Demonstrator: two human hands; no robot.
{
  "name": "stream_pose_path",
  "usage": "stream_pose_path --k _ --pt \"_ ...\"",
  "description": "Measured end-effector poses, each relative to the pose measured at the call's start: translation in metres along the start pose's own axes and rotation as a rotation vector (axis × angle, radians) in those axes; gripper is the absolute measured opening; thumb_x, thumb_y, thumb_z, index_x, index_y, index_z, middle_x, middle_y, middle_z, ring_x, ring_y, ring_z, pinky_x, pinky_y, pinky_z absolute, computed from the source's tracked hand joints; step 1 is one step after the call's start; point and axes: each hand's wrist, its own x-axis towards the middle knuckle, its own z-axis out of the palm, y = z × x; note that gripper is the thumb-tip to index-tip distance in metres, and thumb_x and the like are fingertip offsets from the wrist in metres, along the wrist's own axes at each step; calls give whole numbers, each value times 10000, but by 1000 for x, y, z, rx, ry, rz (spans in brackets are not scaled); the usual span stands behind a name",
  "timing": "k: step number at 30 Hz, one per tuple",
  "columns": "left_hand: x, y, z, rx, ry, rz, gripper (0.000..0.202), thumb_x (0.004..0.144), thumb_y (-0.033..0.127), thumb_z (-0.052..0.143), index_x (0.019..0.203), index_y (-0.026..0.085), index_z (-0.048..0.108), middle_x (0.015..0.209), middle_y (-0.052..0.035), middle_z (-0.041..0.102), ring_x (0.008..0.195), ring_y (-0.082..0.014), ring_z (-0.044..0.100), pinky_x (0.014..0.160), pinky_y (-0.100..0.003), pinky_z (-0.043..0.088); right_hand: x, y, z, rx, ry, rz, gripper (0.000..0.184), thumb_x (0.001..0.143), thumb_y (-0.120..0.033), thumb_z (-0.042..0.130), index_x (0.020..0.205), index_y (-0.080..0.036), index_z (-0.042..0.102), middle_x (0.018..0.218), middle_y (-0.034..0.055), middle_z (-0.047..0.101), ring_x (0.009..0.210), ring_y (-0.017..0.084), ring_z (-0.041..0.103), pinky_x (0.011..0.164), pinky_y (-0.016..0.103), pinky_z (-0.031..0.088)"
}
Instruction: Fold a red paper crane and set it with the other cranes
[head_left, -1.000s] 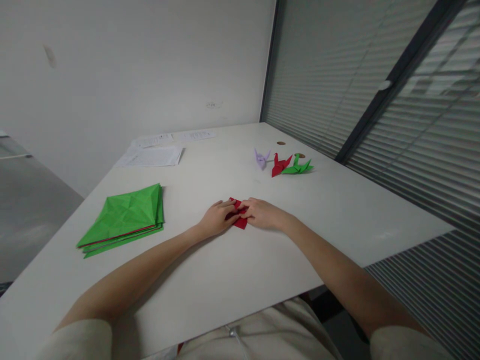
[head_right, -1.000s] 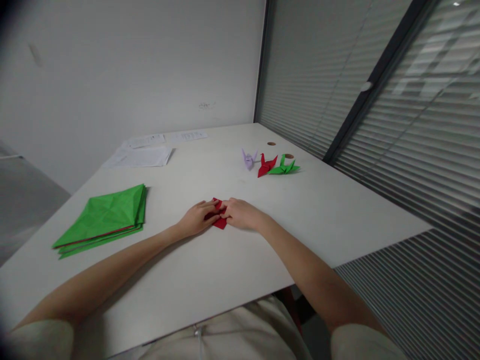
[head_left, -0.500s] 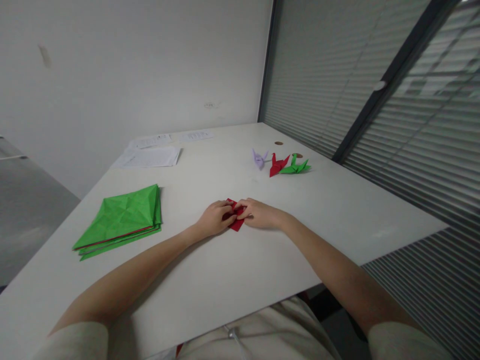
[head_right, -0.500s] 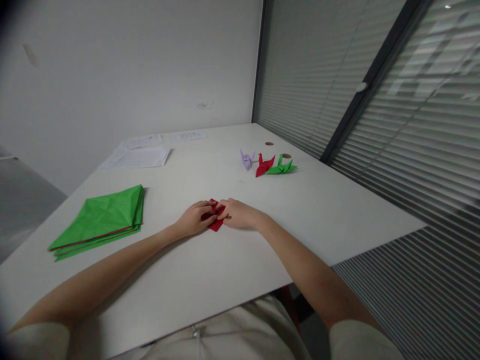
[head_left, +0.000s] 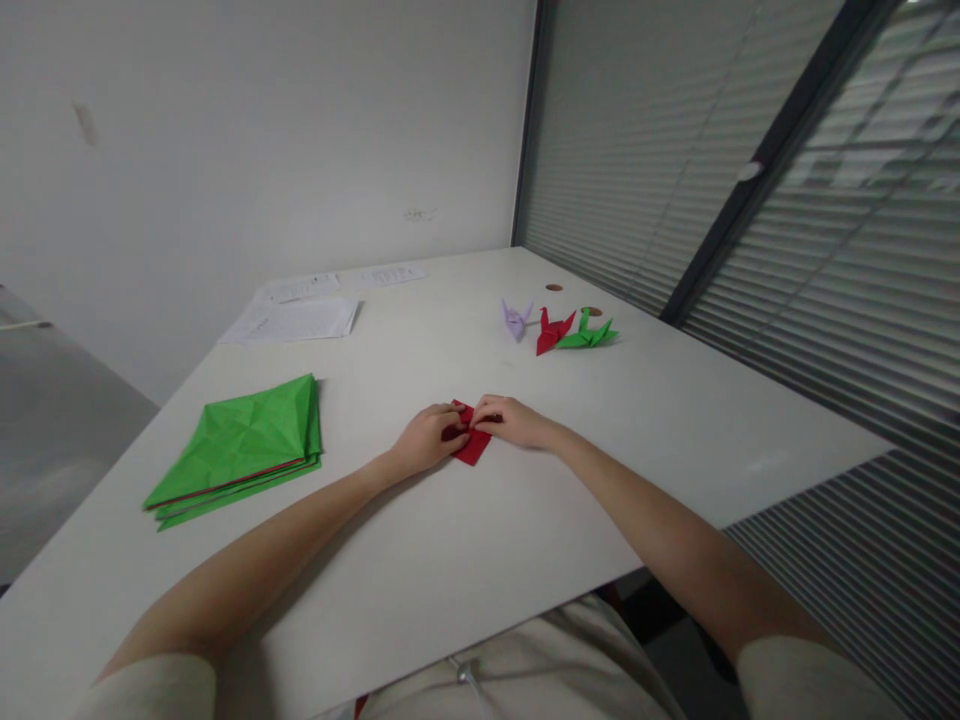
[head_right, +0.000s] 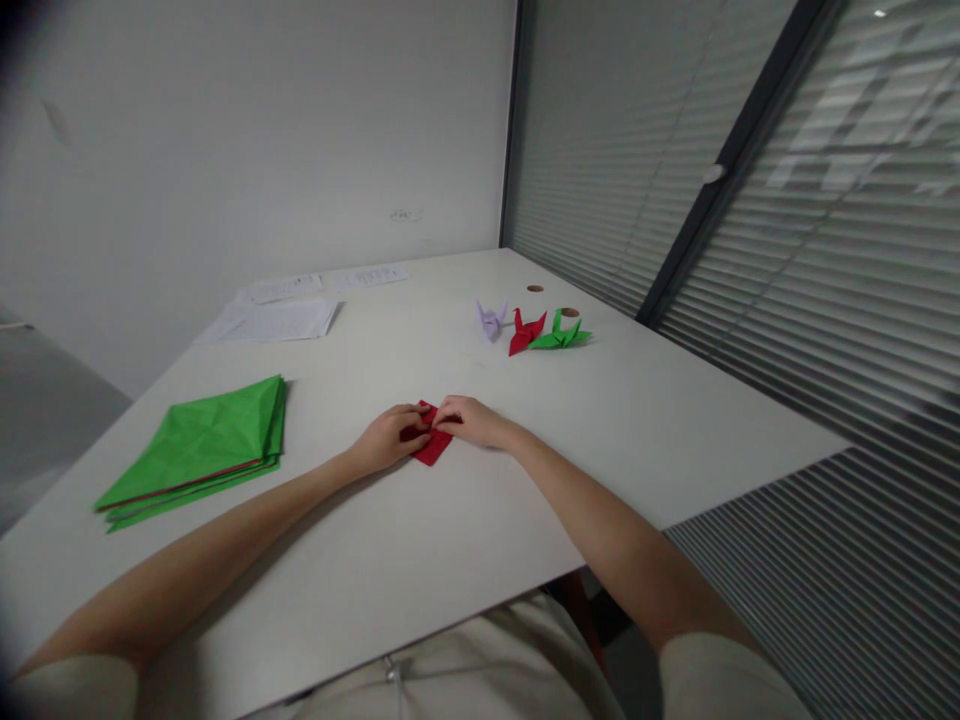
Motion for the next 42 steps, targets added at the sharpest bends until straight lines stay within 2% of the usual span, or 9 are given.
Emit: stream_pose_path --k 4,11,17,20,26,30,36,39,42 --pt "0 3 -2 36 -23 -13 112 833 299 606 825 189 626 957 -62 658 929 -207 608 855 -339 480 1 6 5 -177 57 49 164 816 -278 678 963 -210 706 978 61 616 956 199 540 925 383 394" --pt "0 1 -4 54 -47 -14 113 829 307 612 862 201 633 942 -50 661 914 -202 610 831 -325 482 -4 5 -3 -284 -4 182 310 782 -369 702 1068 -256 659 1164 78 554 1094 265 457 980 458 337" --pt "0 -3 -1 51 9 34 128 824 303 621 869 190 661 1179 -93 633 1130 -244 562 976 -392 449 -5 3 -9 -289 -36 217 470 751 -418 716 1180 -267 599 1228 99 516 1149 293 437 997 488 329" --pt "1 -3 -2 75 2 65 154 824 317 626 907 197 673 1187 -98 634 1181 -255 536 1018 -422 431 -5 4 -9 -286 -39 214 538 755 -429 709 1254 -289 563 1246 98 511 1157 296 431 1003 493 327" --pt "1 -5 -3 110 -22 73 225 836 328 609 1015 214 682 1245 -96 615 1205 -245 534 1048 -414 420 -8 8 -8 -311 -89 163 401 826 -439 634 1210 -324 631 1266 96 488 1190 295 416 1023 494 317" --pt "0 -4 -2 115 -21 66 243 842 322 599 1050 223 675 1253 -85 617 1218 -241 529 1053 -434 416 -8 9 -5 -325 -60 167 327 849 -469 593 1122 -318 691 1256 95 495 1165 286 439 1017 488 332" --pt "0 -2 -4 120 -18 51 215 825 355 620 962 201 681 1249 -114 618 1217 -261 532 1031 -410 437 -3 9 1 -332 38 165 318 845 -444 614 1141 -346 676 1178 81 547 1116 271 450 995 484 346" --pt "0 -1 -5 127 -22 34 214 816 355 628 940 188 680 1277 -133 598 1217 -269 533 1045 -395 422 -3 9 2 -340 13 148 270 853 -429 608 1091 -345 704 1192 77 545 1139 276 430 1001 484 339" --pt "-1 -1 -5 121 -21 19 210 806 369 636 931 205 675 1274 -107 605 1225 -263 526 1059 -401 409 -5 9 -1 -341 -38 162 273 840 -438 620 1080 -344 710 1244 79 520 1162 289 420 1016 494 329"
